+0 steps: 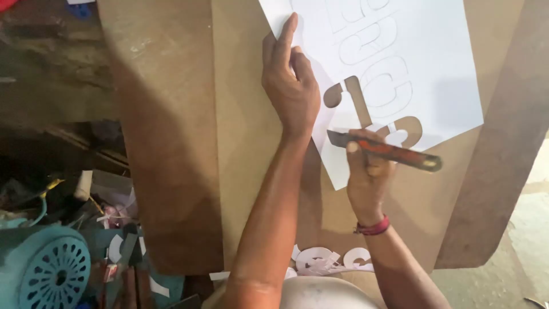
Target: Cutting out stencil letters and shapes from a sheet of paper using a utility knife and a pencil.
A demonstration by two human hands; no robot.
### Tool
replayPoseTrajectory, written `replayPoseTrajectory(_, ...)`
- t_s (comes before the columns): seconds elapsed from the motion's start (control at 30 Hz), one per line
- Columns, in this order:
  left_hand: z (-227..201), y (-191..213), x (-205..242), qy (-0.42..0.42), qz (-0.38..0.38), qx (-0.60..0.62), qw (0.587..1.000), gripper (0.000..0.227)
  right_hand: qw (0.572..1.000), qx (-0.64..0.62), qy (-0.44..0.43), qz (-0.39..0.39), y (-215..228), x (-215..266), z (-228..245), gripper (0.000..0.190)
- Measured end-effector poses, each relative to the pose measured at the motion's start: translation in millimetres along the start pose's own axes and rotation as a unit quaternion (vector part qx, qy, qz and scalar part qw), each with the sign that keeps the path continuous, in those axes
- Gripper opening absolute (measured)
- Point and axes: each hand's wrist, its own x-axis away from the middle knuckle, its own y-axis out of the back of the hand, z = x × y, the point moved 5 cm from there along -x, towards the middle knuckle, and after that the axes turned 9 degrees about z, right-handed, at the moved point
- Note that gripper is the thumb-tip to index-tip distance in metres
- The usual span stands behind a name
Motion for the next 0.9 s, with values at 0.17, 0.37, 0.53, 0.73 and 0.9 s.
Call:
replayPoseTrajectory(0.17,5.3,10.9,-1.2,-0.073,0.058,-0.151,0.984,0.05,0.992,0.125,0.013,0.023,-0.9,-1.4,-1.3,0.02)
replayPoseTrajectory(0.37,-0.4,37.1,-14.3,-0.106,0.161,-0.372,0.908,0.065,0.992,0.122,0.023,0.035,-1.7,-0.1,-2.1,0.021)
replayPoseTrajectory(0.53,9.9,34.7,-7.4,-0.184,0.304,-0.409,0.84,0.069,0.994,0.106,0.01,0.038,-1.4,2.0,-7.4,0.021)
replayPoseTrajectory(0.73,2.8,37.6,-9.1,-0.136,0.403,-0.35,0.835,0.101,0.985,0.161,0.038,0.044,-4.5,-16.3,14.7,0.016)
replayPoseTrajectory(0.9,2.1,36.7,-11.4,-0.114,0.419,-0.353,0.829,0.099,0.998,0.023,0.047,0.043,-11.7,-52.1,33.0,0.009)
